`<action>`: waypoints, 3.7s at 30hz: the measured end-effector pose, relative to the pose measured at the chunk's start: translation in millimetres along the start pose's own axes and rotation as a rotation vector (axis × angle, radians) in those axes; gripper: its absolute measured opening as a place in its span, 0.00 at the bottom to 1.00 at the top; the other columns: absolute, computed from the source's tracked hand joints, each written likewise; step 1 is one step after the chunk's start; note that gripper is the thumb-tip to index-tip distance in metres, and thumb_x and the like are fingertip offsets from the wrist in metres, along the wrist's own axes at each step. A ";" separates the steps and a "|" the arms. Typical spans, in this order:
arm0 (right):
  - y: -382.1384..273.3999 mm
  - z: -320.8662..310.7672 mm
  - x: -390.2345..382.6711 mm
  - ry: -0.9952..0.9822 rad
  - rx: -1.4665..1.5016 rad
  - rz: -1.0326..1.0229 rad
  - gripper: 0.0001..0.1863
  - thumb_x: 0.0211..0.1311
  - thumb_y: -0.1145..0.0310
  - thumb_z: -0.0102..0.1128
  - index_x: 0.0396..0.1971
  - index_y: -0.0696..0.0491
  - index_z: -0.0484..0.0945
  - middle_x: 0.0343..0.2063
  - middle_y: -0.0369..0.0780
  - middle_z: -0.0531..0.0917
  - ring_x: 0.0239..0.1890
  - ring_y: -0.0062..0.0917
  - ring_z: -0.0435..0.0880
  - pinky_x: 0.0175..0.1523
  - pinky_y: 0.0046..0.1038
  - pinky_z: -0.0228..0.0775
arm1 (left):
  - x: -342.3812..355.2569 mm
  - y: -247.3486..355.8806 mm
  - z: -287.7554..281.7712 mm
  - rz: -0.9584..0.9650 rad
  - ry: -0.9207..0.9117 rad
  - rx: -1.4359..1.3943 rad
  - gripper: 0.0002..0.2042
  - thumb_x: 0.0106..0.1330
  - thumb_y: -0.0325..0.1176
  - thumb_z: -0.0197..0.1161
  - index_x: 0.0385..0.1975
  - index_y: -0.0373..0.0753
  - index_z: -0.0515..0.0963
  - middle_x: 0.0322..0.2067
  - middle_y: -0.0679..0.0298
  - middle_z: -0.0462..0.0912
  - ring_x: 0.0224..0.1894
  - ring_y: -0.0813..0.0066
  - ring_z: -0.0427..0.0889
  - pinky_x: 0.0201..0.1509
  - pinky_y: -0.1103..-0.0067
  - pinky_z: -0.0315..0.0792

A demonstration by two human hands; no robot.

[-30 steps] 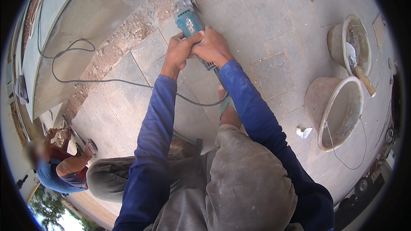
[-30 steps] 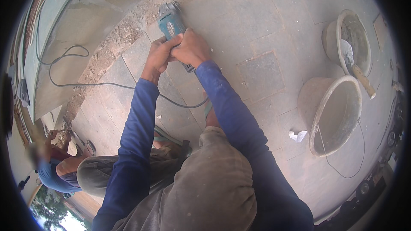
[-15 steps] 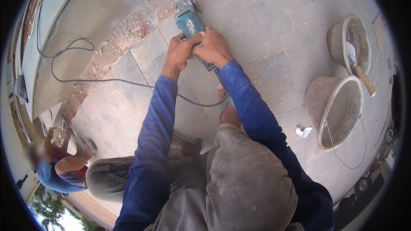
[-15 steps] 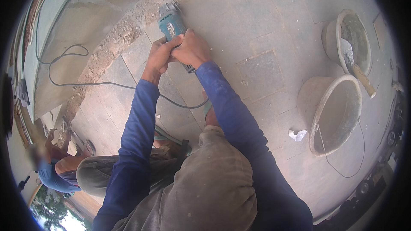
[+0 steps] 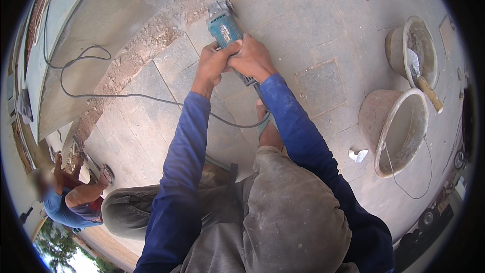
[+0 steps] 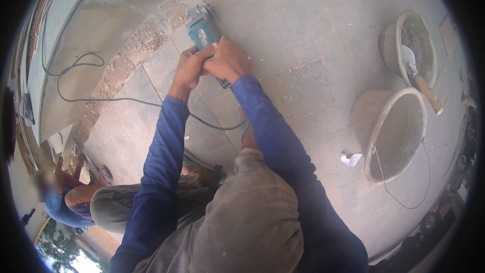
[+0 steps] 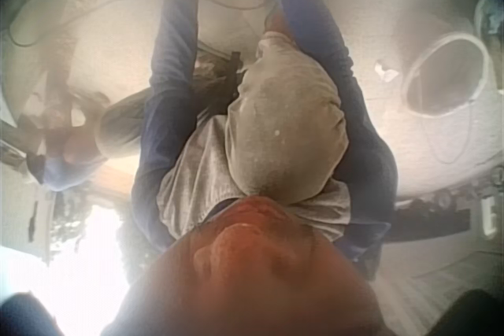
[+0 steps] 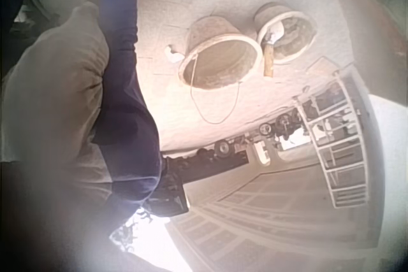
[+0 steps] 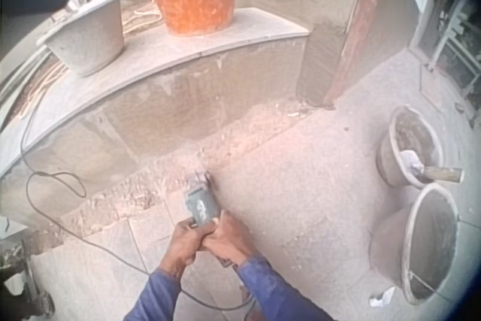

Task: The person uses an angle grinder to smooth the edges of installed floor tiles. They first adjust the grinder's blade and then proceed to grind along the seams and edges of the tiles, creating a fine dust. Another worker is visible in the background performing related tasks.

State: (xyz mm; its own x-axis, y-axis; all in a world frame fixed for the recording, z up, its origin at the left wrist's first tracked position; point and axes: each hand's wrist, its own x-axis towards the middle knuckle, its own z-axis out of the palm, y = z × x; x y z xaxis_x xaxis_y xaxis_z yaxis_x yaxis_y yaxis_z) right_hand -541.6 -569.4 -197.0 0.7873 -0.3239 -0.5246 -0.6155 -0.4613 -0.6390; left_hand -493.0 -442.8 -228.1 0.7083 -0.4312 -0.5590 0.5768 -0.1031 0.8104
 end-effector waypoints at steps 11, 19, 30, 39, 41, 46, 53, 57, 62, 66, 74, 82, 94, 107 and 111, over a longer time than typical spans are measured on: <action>3.9 1.6 -2.0 -0.010 -0.012 0.017 0.35 0.45 0.62 0.71 0.54 0.64 0.72 0.46 0.57 0.84 0.51 0.50 0.85 0.57 0.40 0.77 | -5.7 0.1 3.3 -0.005 -0.008 -0.028 0.25 0.62 0.42 0.74 0.48 0.25 0.78 0.37 0.54 0.86 0.32 0.71 0.88 0.33 0.77 0.83; 6.9 3.0 -5.1 0.001 -0.018 0.013 0.35 0.45 0.62 0.71 0.53 0.64 0.72 0.45 0.57 0.84 0.50 0.50 0.85 0.55 0.41 0.77 | -6.2 -4.4 2.2 -0.011 -0.020 0.012 0.26 0.63 0.42 0.72 0.50 0.23 0.76 0.39 0.51 0.85 0.35 0.68 0.88 0.36 0.75 0.84; 7.3 1.9 -10.1 -0.004 -0.019 0.016 0.36 0.44 0.61 0.72 0.52 0.65 0.72 0.45 0.58 0.84 0.50 0.51 0.85 0.55 0.41 0.77 | -12.4 -3.4 3.8 -0.011 -0.050 0.024 0.28 0.66 0.41 0.69 0.53 0.19 0.72 0.42 0.47 0.84 0.40 0.62 0.89 0.42 0.70 0.87; 10.4 4.7 -13.0 0.034 -0.015 -0.006 0.33 0.44 0.63 0.72 0.49 0.66 0.73 0.43 0.58 0.84 0.48 0.52 0.86 0.54 0.43 0.79 | -13.3 -5.7 4.9 -0.028 -0.047 0.022 0.27 0.67 0.40 0.69 0.53 0.20 0.73 0.42 0.49 0.84 0.39 0.64 0.89 0.41 0.70 0.87; 10.7 4.4 -13.7 0.032 -0.017 0.000 0.33 0.44 0.63 0.72 0.49 0.66 0.73 0.43 0.58 0.84 0.48 0.52 0.86 0.54 0.44 0.79 | -13.4 -6.5 4.9 -0.033 -0.045 0.024 0.27 0.67 0.40 0.70 0.54 0.21 0.73 0.43 0.49 0.85 0.39 0.64 0.89 0.41 0.70 0.87; 10.9 2.7 -15.3 0.008 -0.016 0.008 0.33 0.44 0.63 0.71 0.50 0.66 0.73 0.44 0.59 0.84 0.49 0.53 0.85 0.54 0.44 0.78 | -13.1 -9.3 4.5 -0.038 -0.046 0.023 0.27 0.66 0.40 0.70 0.54 0.22 0.73 0.43 0.50 0.85 0.39 0.64 0.89 0.41 0.71 0.87; 14.4 5.0 -15.4 0.006 -0.018 0.027 0.36 0.43 0.60 0.73 0.52 0.65 0.72 0.44 0.58 0.84 0.50 0.51 0.85 0.55 0.41 0.77 | -14.7 -10.9 4.4 -0.047 -0.048 0.034 0.26 0.66 0.40 0.70 0.53 0.22 0.74 0.43 0.50 0.85 0.39 0.65 0.89 0.41 0.71 0.87; 14.0 4.1 -17.4 0.004 -0.018 0.039 0.38 0.43 0.61 0.73 0.54 0.66 0.71 0.45 0.58 0.84 0.50 0.51 0.85 0.56 0.40 0.77 | -18.6 -9.8 7.7 -0.041 -0.048 0.020 0.26 0.66 0.40 0.69 0.53 0.22 0.74 0.43 0.50 0.85 0.40 0.65 0.89 0.41 0.71 0.87; 15.9 4.0 -19.3 -0.006 -0.009 0.027 0.36 0.44 0.61 0.72 0.52 0.66 0.71 0.44 0.59 0.84 0.50 0.52 0.85 0.55 0.41 0.78 | -20.9 -10.0 8.3 -0.047 -0.043 0.032 0.26 0.66 0.40 0.69 0.53 0.21 0.74 0.43 0.49 0.84 0.40 0.64 0.89 0.41 0.71 0.87; 19.0 5.9 -21.3 0.012 -0.010 0.001 0.33 0.46 0.62 0.70 0.50 0.66 0.72 0.43 0.59 0.84 0.48 0.53 0.85 0.54 0.44 0.78 | -22.3 -11.4 9.8 -0.042 -0.041 0.033 0.26 0.66 0.40 0.69 0.53 0.21 0.74 0.43 0.49 0.84 0.40 0.64 0.89 0.41 0.71 0.87; 16.9 3.6 -26.2 -0.004 -0.020 0.021 0.34 0.47 0.62 0.69 0.52 0.67 0.71 0.44 0.60 0.83 0.49 0.53 0.85 0.55 0.44 0.77 | -25.6 -15.0 13.3 -0.034 -0.012 -0.030 0.24 0.61 0.41 0.73 0.47 0.25 0.78 0.36 0.52 0.86 0.32 0.71 0.87 0.34 0.78 0.83; 19.9 4.2 -29.0 -0.005 -0.023 0.021 0.34 0.47 0.62 0.69 0.52 0.66 0.71 0.44 0.59 0.84 0.50 0.53 0.85 0.55 0.44 0.78 | -25.0 -18.0 9.6 -0.063 -0.042 0.054 0.27 0.66 0.40 0.70 0.53 0.21 0.74 0.43 0.49 0.85 0.40 0.63 0.89 0.42 0.70 0.87; 20.2 4.2 -33.4 -0.017 -0.023 0.040 0.33 0.47 0.63 0.70 0.52 0.66 0.71 0.45 0.59 0.83 0.50 0.52 0.85 0.56 0.43 0.77 | -29.4 -22.6 13.0 -0.049 -0.003 0.014 0.25 0.61 0.42 0.73 0.48 0.25 0.78 0.36 0.52 0.85 0.32 0.70 0.88 0.34 0.77 0.83; 24.6 6.2 -35.0 0.001 -0.012 0.046 0.33 0.46 0.63 0.70 0.51 0.65 0.72 0.45 0.58 0.84 0.51 0.52 0.84 0.56 0.43 0.77 | -29.6 -28.4 14.0 -0.047 -0.005 0.000 0.25 0.61 0.42 0.74 0.48 0.26 0.78 0.35 0.54 0.85 0.31 0.71 0.87 0.33 0.77 0.82; 26.2 5.8 -36.4 0.005 -0.017 0.037 0.32 0.46 0.63 0.71 0.50 0.65 0.72 0.44 0.58 0.84 0.50 0.52 0.84 0.56 0.43 0.77 | -32.3 -25.9 16.9 -0.058 -0.015 -0.038 0.25 0.61 0.42 0.74 0.48 0.26 0.77 0.36 0.54 0.85 0.31 0.70 0.87 0.33 0.77 0.82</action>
State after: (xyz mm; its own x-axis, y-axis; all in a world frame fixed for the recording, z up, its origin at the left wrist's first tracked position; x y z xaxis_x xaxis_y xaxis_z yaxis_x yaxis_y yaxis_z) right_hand -586.7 -564.9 -197.9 0.7640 -0.3455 -0.5449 -0.6439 -0.4627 -0.6094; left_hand -537.7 -441.4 -228.1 0.6670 -0.4392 -0.6019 0.6321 -0.0941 0.7692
